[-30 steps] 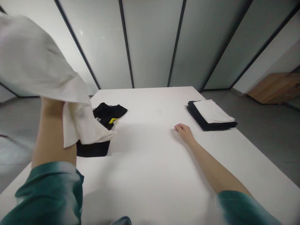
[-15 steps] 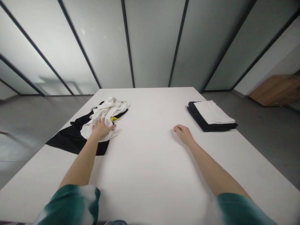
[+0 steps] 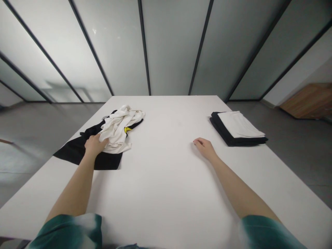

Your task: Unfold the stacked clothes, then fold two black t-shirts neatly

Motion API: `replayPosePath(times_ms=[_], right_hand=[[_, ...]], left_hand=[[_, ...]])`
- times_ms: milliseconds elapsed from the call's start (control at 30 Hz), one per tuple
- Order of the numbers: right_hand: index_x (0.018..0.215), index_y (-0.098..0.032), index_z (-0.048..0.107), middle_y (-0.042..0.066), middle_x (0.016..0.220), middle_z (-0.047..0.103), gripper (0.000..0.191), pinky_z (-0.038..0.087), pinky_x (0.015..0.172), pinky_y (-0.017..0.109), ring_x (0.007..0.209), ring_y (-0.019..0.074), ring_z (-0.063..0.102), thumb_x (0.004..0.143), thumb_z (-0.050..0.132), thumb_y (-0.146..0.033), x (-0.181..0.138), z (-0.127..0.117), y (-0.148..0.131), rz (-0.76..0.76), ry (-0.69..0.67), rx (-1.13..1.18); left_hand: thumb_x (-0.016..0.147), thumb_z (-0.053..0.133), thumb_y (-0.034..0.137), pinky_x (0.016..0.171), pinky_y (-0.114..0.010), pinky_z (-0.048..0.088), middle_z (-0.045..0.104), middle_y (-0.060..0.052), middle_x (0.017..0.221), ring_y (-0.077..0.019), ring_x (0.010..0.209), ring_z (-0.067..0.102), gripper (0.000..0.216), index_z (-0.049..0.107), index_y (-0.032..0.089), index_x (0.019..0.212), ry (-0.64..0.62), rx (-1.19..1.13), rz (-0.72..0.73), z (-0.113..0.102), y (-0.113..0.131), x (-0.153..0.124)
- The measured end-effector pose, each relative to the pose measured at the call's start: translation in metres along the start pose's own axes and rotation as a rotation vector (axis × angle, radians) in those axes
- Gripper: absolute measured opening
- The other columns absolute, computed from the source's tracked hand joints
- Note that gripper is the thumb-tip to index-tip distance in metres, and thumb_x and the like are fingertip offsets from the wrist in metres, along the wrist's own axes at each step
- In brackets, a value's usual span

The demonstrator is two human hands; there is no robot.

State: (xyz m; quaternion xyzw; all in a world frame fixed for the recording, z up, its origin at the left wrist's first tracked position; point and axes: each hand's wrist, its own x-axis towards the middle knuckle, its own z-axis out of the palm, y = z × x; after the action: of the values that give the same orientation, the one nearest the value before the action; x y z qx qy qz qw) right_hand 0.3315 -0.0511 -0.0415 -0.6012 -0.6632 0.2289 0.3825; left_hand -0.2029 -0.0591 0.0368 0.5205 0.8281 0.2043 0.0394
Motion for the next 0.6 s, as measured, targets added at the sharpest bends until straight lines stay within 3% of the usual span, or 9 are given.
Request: replayPosePath(times_ms=[167,267,367,433,533,600], right_hand=[[0.073,-0.021,0.065,0.004,0.066,0.065,0.033,0.041,0.061,0.030,0.063,0.0191,0.055,0.082,0.048,-0.047,0.001,-0.001,-0.001,0.003,-0.012,-0.023],[0.073,-0.021,0.065,0.003,0.065,0.064,0.033,0.040,0.060,0.030,0.062,0.0191,0.054,0.082,0.048,-0.047,0.001,-0.001,0.000,-0.004,-0.006,-0.034],[0.073,-0.021,0.065,0.004,0.067,0.065,0.033,0.041,0.061,0.030,0.065,0.0199,0.056,0.082,0.048,-0.047,0.002,0.001,0.002,-0.009,-0.007,-0.047],[0.073,-0.021,0.066,0.005,0.070,0.067,0.032,0.041,0.062,0.031,0.067,0.0204,0.057,0.082,0.048,-0.046,0.002,0.001,0.003,-0.011,-0.010,-0.053],[0.073,-0.021,0.066,0.005,0.071,0.068,0.031,0.042,0.063,0.031,0.068,0.0206,0.057,0.082,0.049,-0.045,0.003,0.002,0.004,-0.021,-0.011,-0.062],[0.073,-0.022,0.066,0.005,0.070,0.067,0.031,0.042,0.063,0.031,0.068,0.0205,0.057,0.082,0.049,-0.045,0.003,0.002,0.004,-0.029,-0.007,-0.066]], left_hand=[[0.087,0.058,0.022,0.082,-0.033,0.056,0.063,0.002,0.087,-0.0127,0.080,0.062,0.029,0.047,0.018,0.114,0.035,-0.917,-0.175,-0.038,0.041,0.012],[0.088,0.055,0.009,0.073,-0.022,0.053,0.055,0.008,0.074,-0.0056,0.064,0.054,0.029,0.047,0.018,0.114,-0.012,-1.083,-0.217,-0.067,0.054,0.022],[0.084,0.056,0.006,0.072,-0.025,0.054,0.055,0.007,0.073,-0.0069,0.062,0.053,0.045,0.047,0.018,0.127,-0.037,-0.892,-0.235,-0.100,0.051,0.035],[0.082,0.059,0.010,0.077,-0.033,0.055,0.060,0.005,0.079,-0.0106,0.068,0.056,0.055,0.046,0.020,0.134,-0.025,-0.583,-0.260,-0.120,0.042,0.045],[0.080,0.063,0.023,0.096,-0.046,0.049,0.065,-0.007,0.113,-0.0225,0.102,0.059,0.061,0.047,0.018,0.139,0.066,0.023,-0.256,-0.135,0.028,0.054],[0.083,0.061,0.035,0.104,-0.053,0.041,0.054,-0.016,0.138,-0.0320,0.125,0.049,0.064,0.045,0.015,0.142,0.101,0.288,-0.168,-0.130,0.028,0.050]])
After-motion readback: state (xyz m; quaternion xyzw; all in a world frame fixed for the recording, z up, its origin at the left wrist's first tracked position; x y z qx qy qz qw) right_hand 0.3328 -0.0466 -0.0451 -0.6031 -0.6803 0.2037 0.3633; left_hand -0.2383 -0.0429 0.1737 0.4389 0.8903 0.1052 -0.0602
